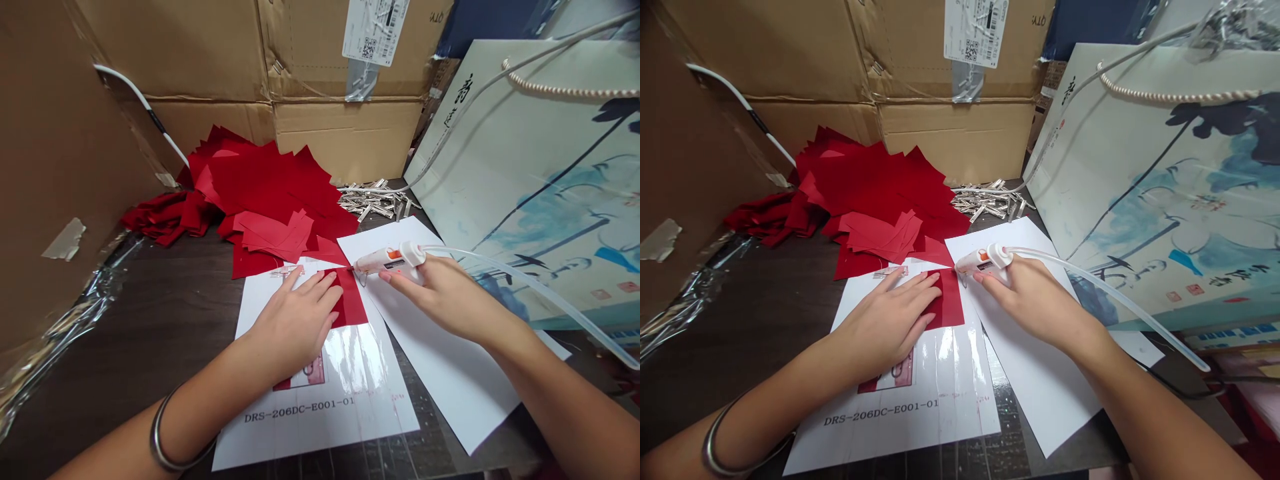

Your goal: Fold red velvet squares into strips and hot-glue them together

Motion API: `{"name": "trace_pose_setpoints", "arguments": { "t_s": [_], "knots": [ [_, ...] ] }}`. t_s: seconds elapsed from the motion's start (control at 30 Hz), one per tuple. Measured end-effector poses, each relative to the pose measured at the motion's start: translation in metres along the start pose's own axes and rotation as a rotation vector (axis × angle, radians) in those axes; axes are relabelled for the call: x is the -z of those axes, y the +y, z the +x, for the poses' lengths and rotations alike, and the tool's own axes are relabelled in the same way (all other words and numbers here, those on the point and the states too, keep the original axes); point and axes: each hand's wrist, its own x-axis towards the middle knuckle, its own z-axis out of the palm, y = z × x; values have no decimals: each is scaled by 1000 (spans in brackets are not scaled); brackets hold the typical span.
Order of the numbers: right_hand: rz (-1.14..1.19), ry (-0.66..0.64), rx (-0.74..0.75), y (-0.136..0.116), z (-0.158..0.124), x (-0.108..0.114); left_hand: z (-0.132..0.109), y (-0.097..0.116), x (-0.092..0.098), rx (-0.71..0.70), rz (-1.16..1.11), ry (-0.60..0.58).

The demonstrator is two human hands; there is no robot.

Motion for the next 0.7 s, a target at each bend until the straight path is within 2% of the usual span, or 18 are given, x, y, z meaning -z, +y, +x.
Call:
{"name": "trace_pose_setpoints", "arguments": {
  "t_s": [0.17,0.4,0.7],
  "knots": [
    [16,3,-6,-1,0,1,0,0,1,-2,-1,9],
    [2,-19,-75,1,-2,1,1,-1,-4,8,-41,109],
    [33,-35,-51,-2,-4,2,2,0,-5,18,-42,110]
  ]
}}
